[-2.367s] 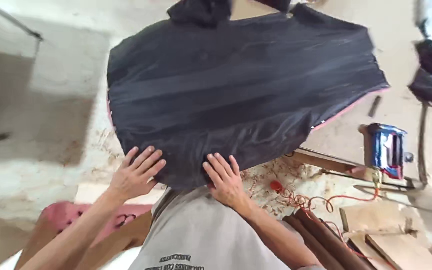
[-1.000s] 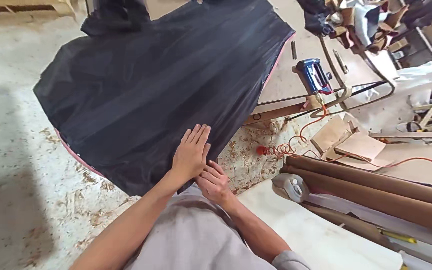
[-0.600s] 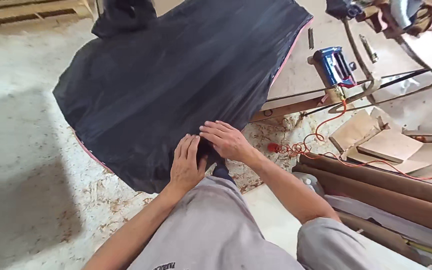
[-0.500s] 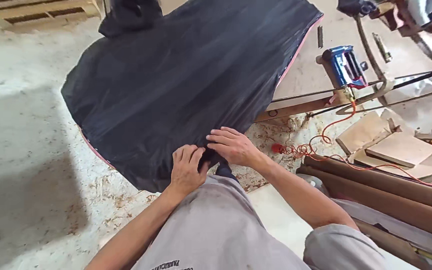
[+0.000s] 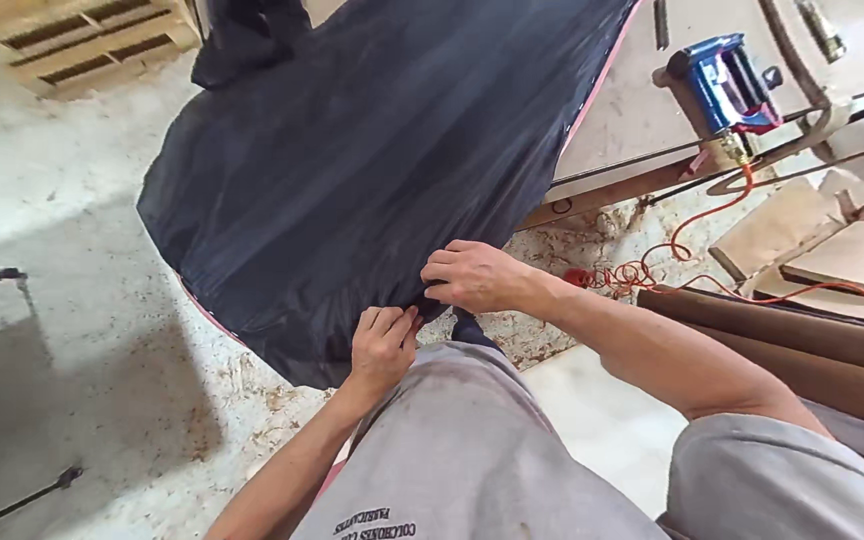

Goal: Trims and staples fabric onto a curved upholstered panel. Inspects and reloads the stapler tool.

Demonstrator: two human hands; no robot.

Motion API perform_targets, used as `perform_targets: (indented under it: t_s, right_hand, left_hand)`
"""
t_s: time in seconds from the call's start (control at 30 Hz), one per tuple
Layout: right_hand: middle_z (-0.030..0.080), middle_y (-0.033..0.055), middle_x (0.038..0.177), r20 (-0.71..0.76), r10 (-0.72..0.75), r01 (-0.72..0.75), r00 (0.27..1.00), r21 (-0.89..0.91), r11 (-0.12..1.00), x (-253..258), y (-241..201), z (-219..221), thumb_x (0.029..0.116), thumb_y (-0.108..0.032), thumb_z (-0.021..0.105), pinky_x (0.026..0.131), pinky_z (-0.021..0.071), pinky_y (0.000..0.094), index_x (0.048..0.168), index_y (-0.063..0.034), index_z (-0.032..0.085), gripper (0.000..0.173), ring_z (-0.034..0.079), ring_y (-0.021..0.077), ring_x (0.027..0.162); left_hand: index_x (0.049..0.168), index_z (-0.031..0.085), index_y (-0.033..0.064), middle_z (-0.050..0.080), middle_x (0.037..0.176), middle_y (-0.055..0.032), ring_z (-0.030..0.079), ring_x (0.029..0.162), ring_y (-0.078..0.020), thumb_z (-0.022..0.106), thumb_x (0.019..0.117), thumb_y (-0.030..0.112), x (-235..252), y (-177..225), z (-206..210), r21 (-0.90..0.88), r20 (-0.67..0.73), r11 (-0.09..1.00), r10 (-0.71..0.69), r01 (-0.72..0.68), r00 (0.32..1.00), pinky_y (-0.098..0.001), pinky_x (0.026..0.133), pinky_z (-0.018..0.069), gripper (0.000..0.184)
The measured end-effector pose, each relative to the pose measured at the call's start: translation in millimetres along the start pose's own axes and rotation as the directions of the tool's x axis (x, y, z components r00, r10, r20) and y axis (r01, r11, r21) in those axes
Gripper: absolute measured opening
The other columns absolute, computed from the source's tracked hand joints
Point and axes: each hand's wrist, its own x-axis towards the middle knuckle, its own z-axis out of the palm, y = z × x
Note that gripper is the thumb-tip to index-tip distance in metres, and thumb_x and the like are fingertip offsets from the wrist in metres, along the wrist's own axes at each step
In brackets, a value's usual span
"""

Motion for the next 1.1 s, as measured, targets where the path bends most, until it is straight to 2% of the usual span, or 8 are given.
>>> perform_targets:
  t_s: [0.1,0.17,0.33,0.47,0.63,0.73,0.87,1.1]
  right_hand:
    - [0.071,0.0077,0.094,-0.101,-0.011,0.006,0.995,-0.047,0.999,2.3,-1.5,-0.6,0.099,-0.006,0.054,0.07,0.0518,0.0412,0.096,-0.0086,0.074,0.02,0.068,0.0264,0.09]
    - [0.07,0.0071,0.089,-0.201,-0.014,-0.008,0.979,-0.109,0.994,3.6,-2.8,-1.0,0.1001,-0.004,0.052,0.065,0.05,0.0389,0.097,-0.0076,0.073,0.022,0.067,0.025,0.083]
    - [0.072,0.0088,0.092,-0.429,-0.04,-0.048,0.902,-0.191,0.98,-7.3,-13.5,15.0,0.1012,-0.002,0.053,0.063,0.0453,0.0365,0.102,-0.005,0.073,0.02,0.063,0.0239,0.077]
    - [0.071,0.0111,0.097,-0.384,0.015,-0.089,0.923,-0.177,0.98,-18.9,-22.0,27.4,0.1016,-0.002,0.052,0.056,0.0485,0.0362,0.106,-0.0037,0.071,0.019,0.062,0.0252,0.069]
    - [0.07,0.0128,0.1,-0.293,0.053,-0.089,0.955,-0.112,0.99,-17.8,-23.3,22.9,0.1029,-0.001,0.05,0.064,0.0558,0.0373,0.11,-0.0022,0.069,0.021,0.068,0.0274,0.079]
    - [0.071,0.0123,0.099,-0.288,0.065,-0.101,0.956,-0.111,0.989,-17.0,-23.6,20.0,0.1022,-0.003,0.05,0.063,0.0547,0.0378,0.117,-0.0038,0.07,0.025,0.067,0.0277,0.078]
    - [0.07,0.0111,0.095,-0.337,0.075,-0.134,0.939,-0.154,0.979,-14.5,-28.0,23.3,0.102,-0.002,0.05,0.058,0.0496,0.0371,0.107,-0.0033,0.07,0.021,0.065,0.0264,0.073]
    - [0.071,0.0129,0.101,-0.27,0.117,-0.161,0.956,-0.145,0.976,-17.9,-36.5,25.6,0.1032,-0.001,0.049,0.07,0.0555,0.0388,0.111,-0.0015,0.069,0.022,0.068,0.0278,0.084]
  left_hand:
    - [0.097,0.08,0.0059,0.073,0.087,-0.0098,0.069,0.085,-0.0218,0.071,0.0939,0.015,1.4,1.8,-1.0,-0.033,-0.072,0.999,-0.027,0.025,0.997,-0.0315,0.08,0.0574,0.013]
    - [0.097,0.08,0.0053,0.073,0.087,-0.0104,0.07,0.084,-0.0203,0.071,0.093,0.013,3.2,1.7,-0.9,-0.057,-0.132,0.998,-0.048,0.041,0.99,-0.0295,0.079,0.0576,0.012]
    - [0.098,0.08,0.0064,0.071,0.084,-0.0094,0.067,0.08,-0.0188,0.072,0.0909,0.01,0.0,-0.7,1.4,-0.068,-0.195,0.998,-0.008,-0.006,0.981,-0.028,0.075,0.0566,0.011]
    - [0.1,0.08,0.0081,0.071,0.087,-0.0088,0.067,0.083,-0.0218,0.067,0.0936,0.01,-5.6,-1.5,3.4,0.014,-0.108,0.997,0.072,-0.071,0.992,-0.0316,0.078,0.0554,0.014]
    - [0.099,0.079,0.0079,0.072,0.088,-0.009,0.067,0.083,-0.0227,0.067,0.0941,0.009,-2.5,-0.7,-0.4,0.033,-0.066,0.997,0.076,-0.074,0.995,-0.0322,0.078,0.0559,0.013]
    - [0.098,0.079,0.0078,0.071,0.087,-0.0092,0.067,0.082,-0.0228,0.067,0.0936,0.009,-0.8,-0.4,-0.4,0.032,-0.069,0.997,0.073,-0.071,0.995,-0.0318,0.076,0.0557,0.013]
    - [0.1,0.079,0.008,0.071,0.088,-0.0089,0.067,0.083,-0.0225,0.066,0.0942,0.008,-0.3,-1.2,-4.9,0.026,-0.055,0.996,0.082,-0.08,0.995,-0.0313,0.078,0.0555,0.014]
    - [0.107,0.076,0.0067,0.07,0.092,-0.0104,0.066,0.087,-0.0256,0.06,0.0981,0.006,3.0,-6.4,-12.1,0.057,0.108,0.982,0.171,-0.178,0.979,-0.0366,0.08,0.0551,0.019]
